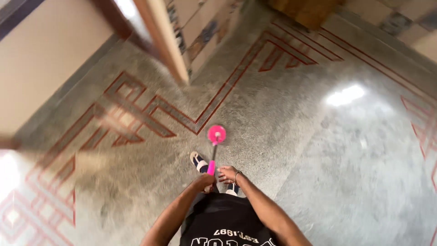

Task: The person is mopping the tiled floor in a hallway using a pink mop.

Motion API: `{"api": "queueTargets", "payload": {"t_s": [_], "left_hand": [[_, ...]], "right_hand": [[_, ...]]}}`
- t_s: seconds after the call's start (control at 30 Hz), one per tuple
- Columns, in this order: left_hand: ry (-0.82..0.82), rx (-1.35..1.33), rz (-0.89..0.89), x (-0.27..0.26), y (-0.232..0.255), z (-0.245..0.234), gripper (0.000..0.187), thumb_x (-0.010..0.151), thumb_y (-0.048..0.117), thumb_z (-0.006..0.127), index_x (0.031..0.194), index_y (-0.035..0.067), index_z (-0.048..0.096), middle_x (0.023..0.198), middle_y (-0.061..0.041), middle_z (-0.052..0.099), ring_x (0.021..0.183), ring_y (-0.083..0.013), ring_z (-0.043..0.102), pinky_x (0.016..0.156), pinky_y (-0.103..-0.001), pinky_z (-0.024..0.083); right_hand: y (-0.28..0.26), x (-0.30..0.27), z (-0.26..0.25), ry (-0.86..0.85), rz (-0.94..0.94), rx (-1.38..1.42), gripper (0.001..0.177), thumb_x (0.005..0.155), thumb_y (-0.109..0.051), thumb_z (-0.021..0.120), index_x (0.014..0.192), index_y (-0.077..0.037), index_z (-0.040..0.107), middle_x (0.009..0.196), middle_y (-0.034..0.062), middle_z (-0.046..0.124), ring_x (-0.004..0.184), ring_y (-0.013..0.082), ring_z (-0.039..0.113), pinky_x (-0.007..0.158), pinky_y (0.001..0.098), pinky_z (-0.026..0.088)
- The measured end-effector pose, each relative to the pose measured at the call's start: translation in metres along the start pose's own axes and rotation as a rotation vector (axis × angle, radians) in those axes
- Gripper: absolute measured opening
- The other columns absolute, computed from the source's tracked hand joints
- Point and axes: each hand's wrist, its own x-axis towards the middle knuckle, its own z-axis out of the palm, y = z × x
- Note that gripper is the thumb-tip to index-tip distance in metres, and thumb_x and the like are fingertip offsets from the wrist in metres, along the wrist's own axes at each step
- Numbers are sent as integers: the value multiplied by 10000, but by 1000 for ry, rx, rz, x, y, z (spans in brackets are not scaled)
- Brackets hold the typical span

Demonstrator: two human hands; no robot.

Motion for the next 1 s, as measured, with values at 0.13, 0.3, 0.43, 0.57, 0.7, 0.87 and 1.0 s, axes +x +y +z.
{"api": "queueTargets", "payload": {"t_s": [0.13,0.3,0.43,0.57,0.7,0.87,1.0], "left_hand": [[94,-319,-58,-25,18,47,236,888,246,631,903,40,745,790,-120,717,638,-231,668,531,-430,500],[95,-840,-65,-26,62,118,290,976,277,551,995,45,725,880,-123,718,713,-264,671,626,-473,520],[101,-1290,-11,5,54,140,337,1046,303,488,1068,49,710,952,-125,719,772,-291,674,702,-508,535],[288,-1509,15,22,29,132,337,1064,306,468,1052,53,690,939,-124,708,762,-294,663,703,-514,536],[624,-1333,-240,-21,32,117,289,995,268,515,840,59,641,748,-114,658,604,-249,615,557,-467,511],[858,-1571,-349,-51,-35,181,259,919,189,562,690,70,587,583,-88,586,434,-190,518,395,-391,413],[1170,-2196,-238,-155,-83,239,129,893,131,553,777,84,584,542,-74,508,367,-190,450,324,-356,311]], "right_hand": [[45,-27,16,-23,80,-151,356,954,-397,694,1195,-136,670,930,53,667,733,183,657,583,342,559],[81,-67,25,115,145,-152,236,876,-361,708,1013,-169,707,875,38,709,727,202,680,639,358,574],[90,-85,25,-16,157,-77,378,909,-456,631,955,-85,683,814,87,684,683,241,666,614,376,567],[72,-77,45,-37,78,99,469,947,-576,558,997,-127,683,837,72,678,804,249,649,768,429,570],[48,-87,96,-68,118,17,398,912,-454,518,1062,-139,709,955,45,747,882,245,681,807,445,522],[121,-21,85,-172,222,-239,325,971,-433,586,930,-126,685,757,1,654,608,163,589,544,354,480],[150,-25,271,-107,273,-558,328,937,-389,624,804,-90,646,613,29,566,458,168,518,396,317,393]]}}
